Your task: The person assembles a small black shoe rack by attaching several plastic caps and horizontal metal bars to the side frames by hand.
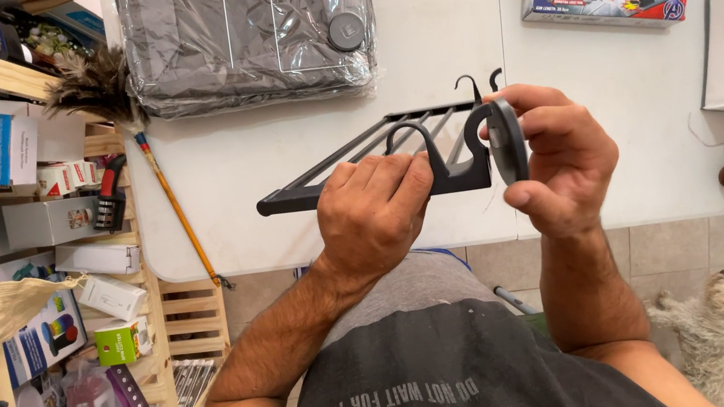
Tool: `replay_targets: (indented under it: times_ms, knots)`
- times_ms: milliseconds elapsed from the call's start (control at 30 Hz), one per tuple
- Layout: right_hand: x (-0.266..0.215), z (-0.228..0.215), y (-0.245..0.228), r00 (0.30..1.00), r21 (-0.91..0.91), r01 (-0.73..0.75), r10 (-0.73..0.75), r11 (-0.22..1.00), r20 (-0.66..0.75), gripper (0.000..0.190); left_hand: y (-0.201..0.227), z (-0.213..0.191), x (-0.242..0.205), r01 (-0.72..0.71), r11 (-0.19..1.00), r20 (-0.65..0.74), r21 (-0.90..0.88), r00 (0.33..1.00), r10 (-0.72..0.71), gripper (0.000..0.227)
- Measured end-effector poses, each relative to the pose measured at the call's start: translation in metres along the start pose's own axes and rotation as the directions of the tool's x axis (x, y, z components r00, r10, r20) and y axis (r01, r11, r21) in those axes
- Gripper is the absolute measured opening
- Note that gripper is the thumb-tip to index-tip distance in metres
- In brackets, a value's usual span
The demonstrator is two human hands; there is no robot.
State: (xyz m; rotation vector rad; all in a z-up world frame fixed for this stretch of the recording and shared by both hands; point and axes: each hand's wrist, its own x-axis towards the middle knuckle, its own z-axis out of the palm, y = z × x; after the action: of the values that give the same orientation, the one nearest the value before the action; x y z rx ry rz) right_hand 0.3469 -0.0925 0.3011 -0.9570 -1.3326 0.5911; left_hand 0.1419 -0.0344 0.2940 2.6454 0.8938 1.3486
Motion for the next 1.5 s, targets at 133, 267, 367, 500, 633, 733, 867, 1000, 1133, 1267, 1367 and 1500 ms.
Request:
replay_targets:
  times_ms: [133,267,367,500,633,733,867,1000,1133,1267,1367,1500]
  knots:
    - [-0.001,0.004,-0.004,0.998,-0.099,0.059,-0.058,0.993,0.016,0.062,0.0,0.001,0.0,-0.01,0.999,-0.019,0.031,1.0,0.011,0.006]
    - [0.001,0.003,-0.01,0.998,-0.16,0.066,-0.062,0.985,0.027,0.064,0.001,0.001,0.002,0.001,0.999,-0.023,0.034,1.0,0.0,0.006]
    - [0.0,0.001,-0.009,0.996,-0.174,0.078,-0.07,0.982,0.047,0.063,-0.001,0.001,0.003,0.0,1.0,-0.023,0.031,1.0,0.001,0.008]
    - [-0.001,0.004,-0.011,0.997,-0.167,0.072,-0.065,0.983,0.049,0.059,-0.003,0.002,0.003,-0.003,1.0,-0.015,0.03,1.0,0.003,0.011]
    - [-0.005,0.004,-0.009,0.993,-0.226,0.116,-0.108,0.967,0.046,0.059,-0.006,0.008,-0.003,-0.01,1.0,-0.007,0.02,1.0,0.01,0.011]
    - [-0.006,0.008,-0.013,0.993,-0.28,0.121,-0.116,0.952,0.036,0.069,-0.007,0.011,-0.004,-0.016,1.0,-0.028,0.005,0.999,0.016,0.011]
    - [-0.001,0.01,-0.016,0.99,-0.345,0.138,-0.122,0.928,0.068,0.076,-0.01,0.01,-0.003,-0.028,1.0,-0.011,-0.007,1.0,0.028,0.009]
    - [0.003,0.013,-0.018,0.994,-0.348,0.106,-0.087,0.932,0.071,0.079,-0.016,0.017,-0.007,-0.033,0.999,-0.014,-0.014,0.999,0.033,0.009]
    - [0.0,0.013,-0.019,0.992,-0.369,0.114,-0.086,0.922,0.092,0.087,-0.016,0.02,-0.011,-0.029,0.998,-0.069,-0.047,0.997,0.025,0.007]
    - [-0.012,0.011,-0.01,0.998,-0.332,0.068,-0.064,0.941,0.023,0.11,-0.01,0.022,-0.013,-0.016,0.999,-0.095,-0.047,0.995,0.012,0.004]
    - [-0.048,0.002,0.014,0.976,-0.299,-0.041,-0.026,0.953,-0.218,0.094,0.0,0.02,-0.005,0.024,0.999,-0.098,-0.049,0.995,-0.029,0.002]
    - [-0.079,0.009,0.029,0.924,-0.15,-0.351,0.316,0.924,-0.216,0.063,0.023,0.036,-0.018,0.108,0.976,0.063,-0.187,0.993,-0.098,0.019]
